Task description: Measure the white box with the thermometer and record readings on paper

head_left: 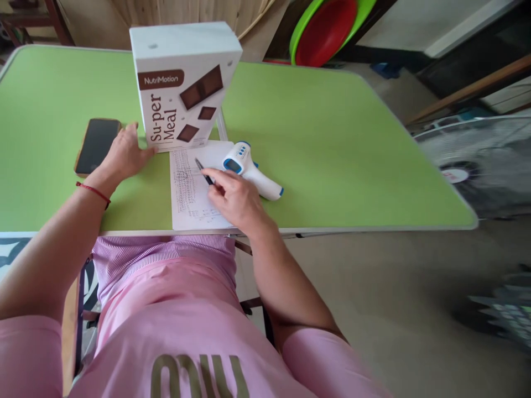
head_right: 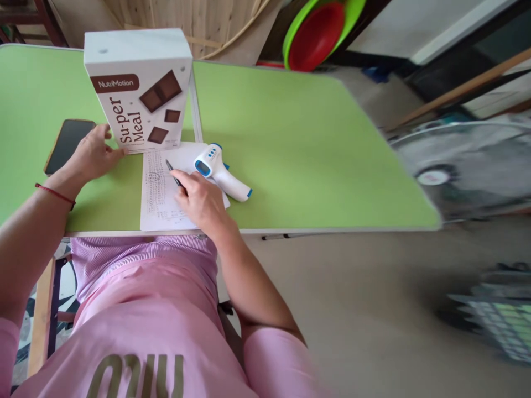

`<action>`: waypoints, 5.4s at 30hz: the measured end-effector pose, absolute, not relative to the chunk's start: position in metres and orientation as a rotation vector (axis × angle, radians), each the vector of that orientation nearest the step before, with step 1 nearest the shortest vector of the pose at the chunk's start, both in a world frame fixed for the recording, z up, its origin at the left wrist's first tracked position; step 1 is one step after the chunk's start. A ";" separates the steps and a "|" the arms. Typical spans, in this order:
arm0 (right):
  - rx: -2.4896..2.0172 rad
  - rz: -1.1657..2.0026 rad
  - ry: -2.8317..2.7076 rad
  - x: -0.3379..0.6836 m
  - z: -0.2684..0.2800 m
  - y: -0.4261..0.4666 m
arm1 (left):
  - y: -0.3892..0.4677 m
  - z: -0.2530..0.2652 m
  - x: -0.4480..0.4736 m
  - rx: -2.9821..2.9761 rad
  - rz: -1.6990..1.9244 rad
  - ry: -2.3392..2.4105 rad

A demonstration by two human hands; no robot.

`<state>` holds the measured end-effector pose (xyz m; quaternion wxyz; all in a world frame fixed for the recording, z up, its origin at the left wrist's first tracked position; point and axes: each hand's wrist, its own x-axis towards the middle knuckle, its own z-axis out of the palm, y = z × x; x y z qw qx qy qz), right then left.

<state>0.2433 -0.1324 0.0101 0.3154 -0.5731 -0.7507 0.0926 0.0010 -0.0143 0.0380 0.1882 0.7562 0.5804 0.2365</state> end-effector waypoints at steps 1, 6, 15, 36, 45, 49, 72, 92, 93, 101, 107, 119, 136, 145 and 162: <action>-1.427 0.325 -1.927 0.247 0.010 -0.135 | -0.021 0.041 0.002 2.189 0.507 1.730; -1.046 0.713 -1.575 0.252 0.002 -0.150 | -0.061 0.048 0.010 2.354 0.117 1.764; -0.869 0.847 -1.276 0.227 -0.009 -0.162 | -0.085 0.034 0.023 2.414 0.258 1.574; -1.187 0.476 -1.530 0.218 0.001 -0.167 | -0.090 0.033 0.028 2.481 0.254 1.535; -1.241 0.501 -1.568 0.218 0.002 -0.166 | -0.089 0.032 0.028 2.477 0.292 1.511; -1.233 0.480 -1.600 0.219 0.001 -0.166 | -0.090 0.032 0.028 2.463 0.281 1.507; -1.257 0.453 -1.579 0.219 0.002 -0.166 | -0.089 0.032 0.027 2.459 0.307 1.499; -1.259 0.403 -1.553 0.219 0.001 -0.167 | -0.088 0.032 0.027 2.464 0.290 1.508; -1.251 0.401 -1.561 0.219 0.001 -0.167 | -0.088 0.033 0.027 2.462 0.285 1.512; -1.208 0.368 -1.562 0.219 0.001 -0.167 | -0.089 0.034 0.027 2.458 0.277 1.515; -1.203 0.384 -1.536 0.219 0.001 -0.167 | -0.088 0.033 0.026 2.459 0.285 1.513; -1.223 0.325 -1.490 0.218 -0.001 -0.168 | -0.088 0.033 0.027 2.461 0.282 1.505; -1.239 0.301 -1.509 0.219 -0.001 -0.168 | -0.087 0.032 0.025 2.460 0.293 1.497; -1.251 0.368 -1.495 0.218 -0.001 -0.168 | -0.087 0.033 0.026 2.471 0.282 1.510; -1.297 0.399 -1.524 0.219 0.000 -0.168 | -0.087 0.033 0.026 2.449 0.297 1.491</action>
